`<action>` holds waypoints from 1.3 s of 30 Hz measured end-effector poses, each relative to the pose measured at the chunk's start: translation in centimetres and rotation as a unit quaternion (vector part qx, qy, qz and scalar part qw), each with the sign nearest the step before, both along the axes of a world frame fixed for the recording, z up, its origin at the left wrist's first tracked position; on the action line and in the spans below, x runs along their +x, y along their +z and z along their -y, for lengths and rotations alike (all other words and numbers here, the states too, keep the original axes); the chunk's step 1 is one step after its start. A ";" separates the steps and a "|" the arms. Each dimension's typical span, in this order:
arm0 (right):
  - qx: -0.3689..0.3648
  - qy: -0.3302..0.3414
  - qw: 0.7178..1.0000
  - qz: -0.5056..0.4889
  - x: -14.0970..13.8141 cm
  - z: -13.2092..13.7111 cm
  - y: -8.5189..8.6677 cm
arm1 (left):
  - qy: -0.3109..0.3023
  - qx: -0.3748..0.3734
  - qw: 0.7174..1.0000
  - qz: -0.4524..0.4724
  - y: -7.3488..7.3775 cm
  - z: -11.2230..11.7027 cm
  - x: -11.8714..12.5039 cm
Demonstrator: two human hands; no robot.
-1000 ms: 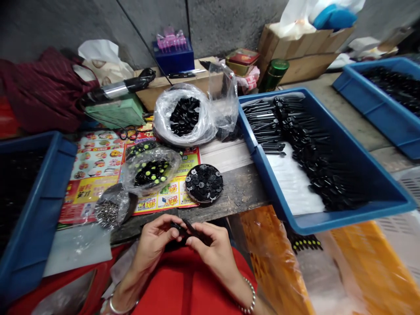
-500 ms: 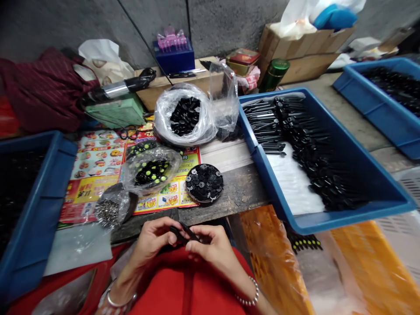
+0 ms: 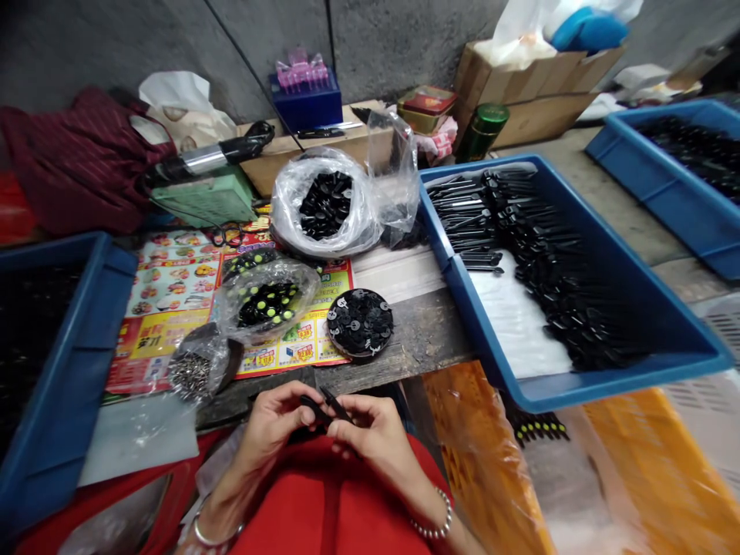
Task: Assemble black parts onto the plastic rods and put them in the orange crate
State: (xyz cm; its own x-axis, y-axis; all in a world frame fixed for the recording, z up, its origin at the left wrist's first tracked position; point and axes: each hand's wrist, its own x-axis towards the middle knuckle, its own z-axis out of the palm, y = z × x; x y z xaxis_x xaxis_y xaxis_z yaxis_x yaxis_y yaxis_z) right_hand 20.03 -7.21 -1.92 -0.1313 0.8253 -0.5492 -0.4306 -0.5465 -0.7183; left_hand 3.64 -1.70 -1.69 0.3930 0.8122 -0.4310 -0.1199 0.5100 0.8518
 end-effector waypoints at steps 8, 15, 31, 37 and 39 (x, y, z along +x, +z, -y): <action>-0.015 0.005 1.000 0.006 -0.2 0.2 -0.2 | 0.009 0.001 1.000 0.003 -0.7 0.5 0.0; 0.131 0.019 0.979 0.153 0.1 -0.4 0.7 | 0.028 0.006 0.999 0.017 -0.5 0.5 0.1; 0.048 -0.046 0.997 -0.036 -0.2 -0.6 -0.3 | 0.035 0.001 0.998 0.044 -0.3 0.1 0.0; -0.013 -0.093 0.982 -0.161 -0.4 -1.2 0.2 | 0.034 0.016 0.999 -0.001 -0.2 0.9 0.6; -0.021 -0.087 0.981 -0.172 -0.3 -1.2 0.4 | 0.032 0.024 0.999 -0.014 -0.1 0.9 0.9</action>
